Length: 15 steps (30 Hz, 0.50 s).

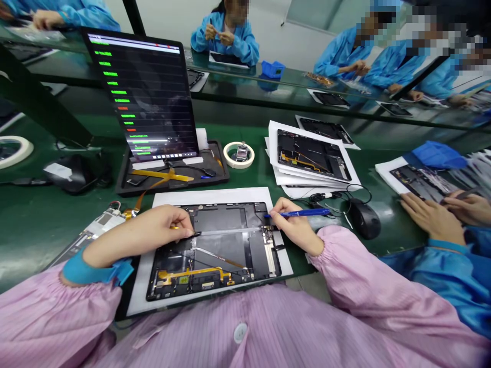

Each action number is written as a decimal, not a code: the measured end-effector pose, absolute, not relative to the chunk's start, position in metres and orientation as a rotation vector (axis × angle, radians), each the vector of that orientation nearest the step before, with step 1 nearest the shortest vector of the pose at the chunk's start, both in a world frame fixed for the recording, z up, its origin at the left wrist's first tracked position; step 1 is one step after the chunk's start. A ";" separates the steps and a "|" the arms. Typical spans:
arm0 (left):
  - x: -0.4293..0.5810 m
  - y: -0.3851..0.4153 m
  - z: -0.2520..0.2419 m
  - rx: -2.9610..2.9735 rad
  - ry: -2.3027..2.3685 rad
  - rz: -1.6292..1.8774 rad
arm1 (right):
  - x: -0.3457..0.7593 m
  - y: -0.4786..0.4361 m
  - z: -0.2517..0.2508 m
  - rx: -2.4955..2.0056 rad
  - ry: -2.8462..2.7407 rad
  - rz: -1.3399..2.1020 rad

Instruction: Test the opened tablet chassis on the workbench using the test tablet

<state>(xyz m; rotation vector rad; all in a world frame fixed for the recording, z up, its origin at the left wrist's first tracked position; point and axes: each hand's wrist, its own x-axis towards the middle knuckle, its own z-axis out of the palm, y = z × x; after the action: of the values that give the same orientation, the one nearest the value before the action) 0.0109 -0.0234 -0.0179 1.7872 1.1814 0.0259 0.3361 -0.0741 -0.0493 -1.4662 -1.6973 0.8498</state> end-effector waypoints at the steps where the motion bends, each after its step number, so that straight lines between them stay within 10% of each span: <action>1: 0.010 -0.022 -0.019 1.779 1.188 0.050 | 0.336 -0.075 -0.050 -1.464 -1.694 0.849; 6: 0.010 -0.018 -0.020 1.693 1.236 0.258 | 0.339 -0.074 -0.044 -1.411 -1.708 0.833; 15: 0.015 -0.018 -0.014 1.705 1.303 0.499 | 0.307 0.026 -0.002 -1.829 -2.395 -0.226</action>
<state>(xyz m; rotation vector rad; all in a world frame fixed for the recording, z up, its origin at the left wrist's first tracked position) 0.0146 -0.0181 -0.0140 1.7054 1.3032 0.4992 0.3074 0.0260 -0.0023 -1.8288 -2.3952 -0.2257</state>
